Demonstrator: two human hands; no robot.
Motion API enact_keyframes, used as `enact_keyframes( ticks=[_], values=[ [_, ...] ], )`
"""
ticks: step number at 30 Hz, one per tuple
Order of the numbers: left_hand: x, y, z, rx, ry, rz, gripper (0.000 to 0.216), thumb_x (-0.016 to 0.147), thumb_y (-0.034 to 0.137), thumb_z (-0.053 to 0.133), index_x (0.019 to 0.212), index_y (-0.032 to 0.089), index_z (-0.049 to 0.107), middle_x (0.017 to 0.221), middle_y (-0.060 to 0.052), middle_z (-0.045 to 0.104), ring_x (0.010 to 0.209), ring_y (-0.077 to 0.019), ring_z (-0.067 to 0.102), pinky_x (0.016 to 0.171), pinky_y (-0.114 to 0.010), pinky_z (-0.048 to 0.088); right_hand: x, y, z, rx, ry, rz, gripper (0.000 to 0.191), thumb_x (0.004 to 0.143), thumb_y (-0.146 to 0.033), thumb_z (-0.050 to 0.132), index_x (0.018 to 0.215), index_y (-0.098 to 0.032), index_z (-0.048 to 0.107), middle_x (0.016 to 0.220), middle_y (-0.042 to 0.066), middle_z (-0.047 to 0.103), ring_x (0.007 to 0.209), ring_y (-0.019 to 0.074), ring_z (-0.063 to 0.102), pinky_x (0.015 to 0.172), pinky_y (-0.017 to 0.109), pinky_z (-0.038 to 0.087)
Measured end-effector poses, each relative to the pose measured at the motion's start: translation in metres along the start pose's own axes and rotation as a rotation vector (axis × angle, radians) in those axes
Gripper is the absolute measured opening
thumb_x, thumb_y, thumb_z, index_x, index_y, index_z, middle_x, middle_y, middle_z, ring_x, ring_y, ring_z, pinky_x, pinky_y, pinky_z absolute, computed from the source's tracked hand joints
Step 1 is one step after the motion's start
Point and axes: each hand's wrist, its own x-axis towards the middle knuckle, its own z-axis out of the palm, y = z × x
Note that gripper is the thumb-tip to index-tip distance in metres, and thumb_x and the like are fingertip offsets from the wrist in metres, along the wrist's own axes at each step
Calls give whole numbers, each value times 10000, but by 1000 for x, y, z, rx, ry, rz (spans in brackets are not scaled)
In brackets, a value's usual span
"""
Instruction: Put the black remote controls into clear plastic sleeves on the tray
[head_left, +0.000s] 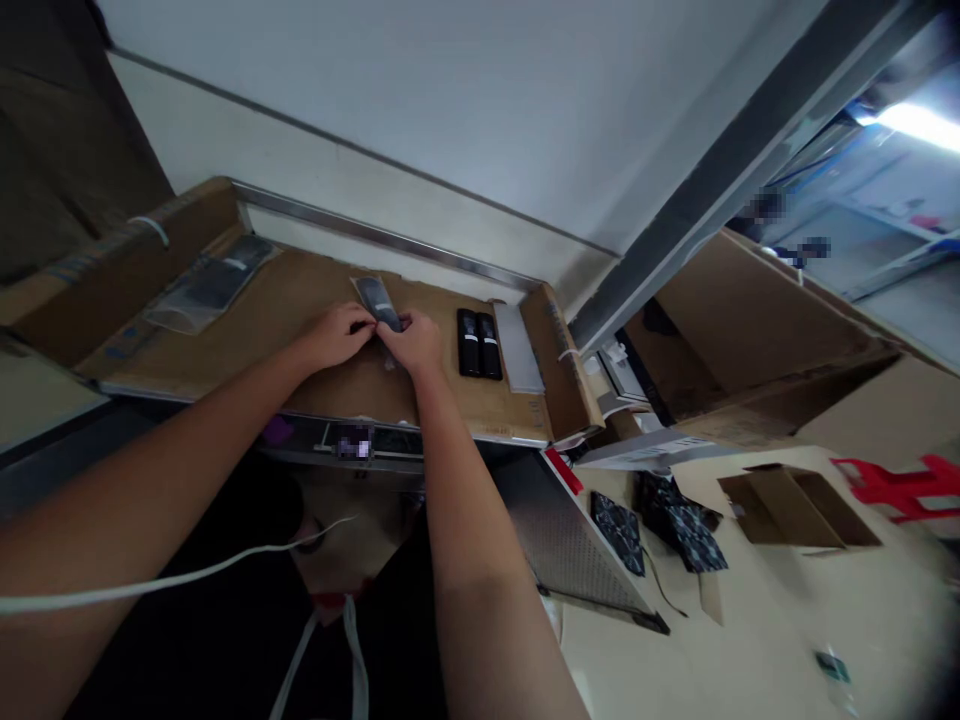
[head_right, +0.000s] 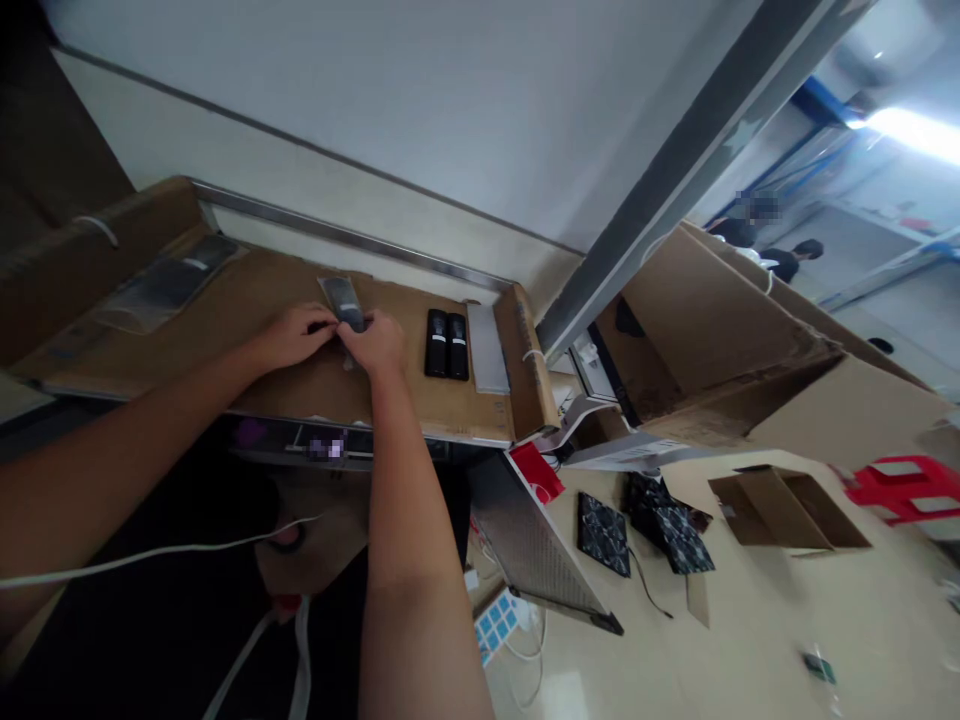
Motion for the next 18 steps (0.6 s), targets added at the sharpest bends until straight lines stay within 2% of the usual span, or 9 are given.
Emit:
enact_keyframes(
  ticks=[3,7,11,13,18],
  values=[
    [7,-9,3,-23,94,-46,245,856,286,527,926,194,743,1040,-97,725,999,-259,646,960,-384,494,-2,-3,2,-44,42,-11,413,819,-501,694,1037,-150,703,1035,106,707,1025,238,657,926,335,499],
    [13,-12,2,28,261,-229,226,859,273,562,1013,192,705,1076,-108,710,952,-255,646,895,-382,509,-5,-11,6,-79,54,42,448,787,-486,695,1042,-118,682,1079,162,681,1059,286,652,943,392,514],
    [16,-8,1,14,297,-322,262,854,268,617,1103,197,650,1105,-110,708,973,-256,655,906,-385,509,-6,-15,11,-81,32,82,531,744,-548,712,1031,-104,663,1060,190,685,1086,319,650,942,415,520],
    [18,-8,2,-37,324,-345,303,850,263,637,1145,197,619,1113,-111,706,978,-252,666,916,-383,512,-7,-14,12,-54,27,67,522,738,-535,723,1050,-123,648,1065,172,693,1066,299,659,933,399,523],
    [22,-18,6,-242,453,-345,418,824,265,692,1216,217,553,1172,-106,681,950,-218,689,906,-353,523,-14,-3,6,76,-16,18,358,804,-457,697,1036,-192,632,963,75,710,909,234,678,854,355,530]
  ],
)
